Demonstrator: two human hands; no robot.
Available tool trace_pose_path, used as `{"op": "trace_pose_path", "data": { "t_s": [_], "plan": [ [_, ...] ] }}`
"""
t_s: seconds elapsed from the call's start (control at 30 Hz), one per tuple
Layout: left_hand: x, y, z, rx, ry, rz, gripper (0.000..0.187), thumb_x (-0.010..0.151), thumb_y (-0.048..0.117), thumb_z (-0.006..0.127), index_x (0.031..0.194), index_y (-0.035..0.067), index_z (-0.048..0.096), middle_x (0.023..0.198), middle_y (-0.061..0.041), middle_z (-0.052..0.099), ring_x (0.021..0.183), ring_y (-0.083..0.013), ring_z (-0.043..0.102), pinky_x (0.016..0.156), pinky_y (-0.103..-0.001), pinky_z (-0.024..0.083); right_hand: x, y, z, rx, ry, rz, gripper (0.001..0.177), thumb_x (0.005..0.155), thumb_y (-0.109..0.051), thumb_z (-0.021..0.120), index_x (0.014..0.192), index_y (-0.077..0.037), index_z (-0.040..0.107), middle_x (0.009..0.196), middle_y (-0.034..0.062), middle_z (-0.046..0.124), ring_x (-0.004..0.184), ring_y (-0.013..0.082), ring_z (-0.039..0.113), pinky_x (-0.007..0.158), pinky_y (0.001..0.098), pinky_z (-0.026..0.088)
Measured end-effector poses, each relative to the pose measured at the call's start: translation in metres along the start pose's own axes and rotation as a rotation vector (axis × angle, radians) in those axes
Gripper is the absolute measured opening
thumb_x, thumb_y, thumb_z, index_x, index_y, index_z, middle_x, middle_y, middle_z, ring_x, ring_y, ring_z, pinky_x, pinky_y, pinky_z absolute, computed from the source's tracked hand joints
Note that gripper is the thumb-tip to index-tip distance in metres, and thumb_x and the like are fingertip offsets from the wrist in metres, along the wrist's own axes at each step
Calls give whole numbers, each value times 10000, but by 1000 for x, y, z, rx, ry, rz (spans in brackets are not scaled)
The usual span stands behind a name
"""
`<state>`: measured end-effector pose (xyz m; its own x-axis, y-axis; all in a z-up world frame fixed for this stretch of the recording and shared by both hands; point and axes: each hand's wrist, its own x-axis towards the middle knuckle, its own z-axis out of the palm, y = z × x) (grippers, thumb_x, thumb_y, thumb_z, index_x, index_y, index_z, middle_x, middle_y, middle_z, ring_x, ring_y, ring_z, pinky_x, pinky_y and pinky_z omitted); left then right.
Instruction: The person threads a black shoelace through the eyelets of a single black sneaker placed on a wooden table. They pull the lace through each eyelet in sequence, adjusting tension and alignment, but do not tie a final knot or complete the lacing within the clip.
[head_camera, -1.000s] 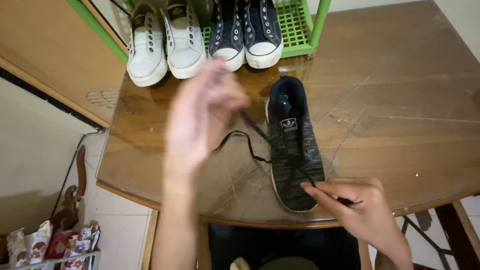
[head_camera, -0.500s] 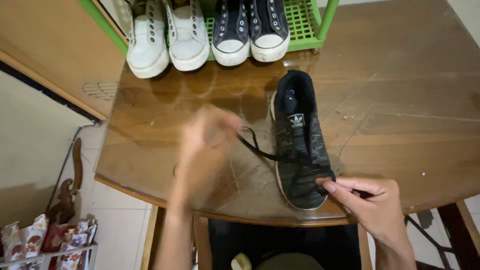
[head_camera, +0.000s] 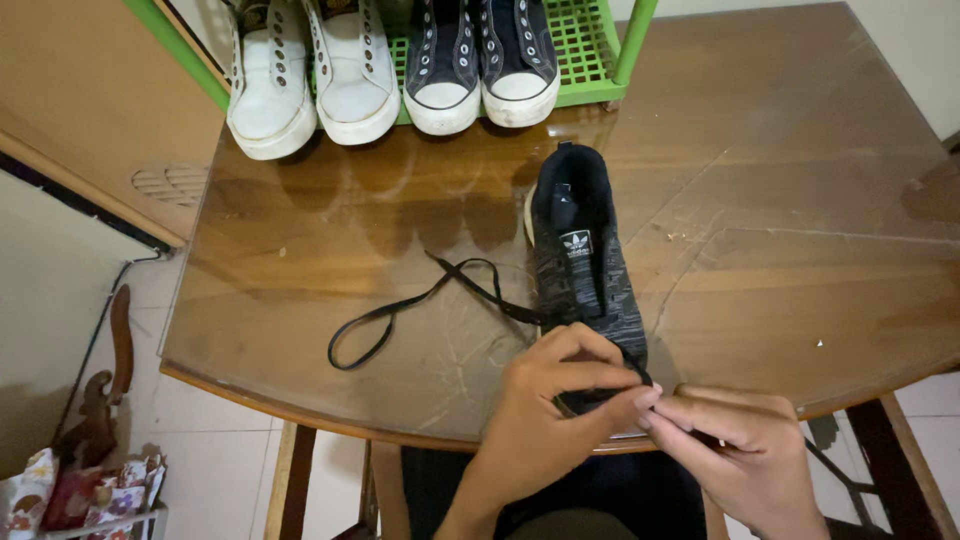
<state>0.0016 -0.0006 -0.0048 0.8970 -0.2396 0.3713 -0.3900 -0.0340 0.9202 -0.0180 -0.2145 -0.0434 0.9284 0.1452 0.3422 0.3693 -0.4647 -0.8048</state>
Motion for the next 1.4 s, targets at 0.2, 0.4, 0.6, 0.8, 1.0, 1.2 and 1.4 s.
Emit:
{"op": "trace_pose_path", "data": {
  "t_s": [0.2,0.4,0.6,0.8,1.0,1.2,1.4],
  "plan": [
    [2,-11,2,-185,-58,-131,162,902,166,812,1005,42,793,926,-20,700,776,-94,542,676,-261,431,-1,0,2,37,1,80,196,742,-17,796,936,-33,820,791,58,797,644,122,741,537,231,573],
    [11,-17,6,-180,-2,-96,149,914,180,810,950,38,787,810,-4,688,734,-73,527,650,-248,408,-1,-2,4,78,-16,56,174,739,-11,797,912,-16,819,768,60,823,655,119,747,554,228,596],
    [31,-13,3,-121,33,-123,142,879,160,820,921,27,791,774,13,677,662,-43,475,572,-231,365,-3,3,8,239,-19,53,172,793,7,769,962,9,806,860,98,833,731,139,808,635,245,650],
    [48,-5,-2,-240,45,-178,140,900,155,801,948,24,791,833,33,711,651,-3,501,563,-190,375,-11,12,9,278,-25,73,191,813,18,754,996,19,806,905,120,856,775,148,815,713,264,643],
    [51,2,-2,-493,-17,-252,187,938,153,755,1043,-2,766,901,-29,766,746,-30,668,663,-197,537,-20,28,8,50,-108,377,116,838,-72,809,906,20,830,700,122,734,601,207,654,568,333,530],
    [29,17,-1,-282,-143,-230,207,973,169,745,1088,2,782,839,-25,758,713,-32,657,634,-193,516,-14,35,0,463,71,143,368,1051,-237,592,1241,55,708,985,106,683,771,153,653,657,295,557],
    [9,32,1,3,-130,-298,173,912,190,774,1017,56,804,670,-39,720,553,-28,578,490,-221,446,-10,28,12,737,28,13,288,1010,-112,647,1197,100,702,922,113,599,847,154,575,924,366,532]
  ]
}}
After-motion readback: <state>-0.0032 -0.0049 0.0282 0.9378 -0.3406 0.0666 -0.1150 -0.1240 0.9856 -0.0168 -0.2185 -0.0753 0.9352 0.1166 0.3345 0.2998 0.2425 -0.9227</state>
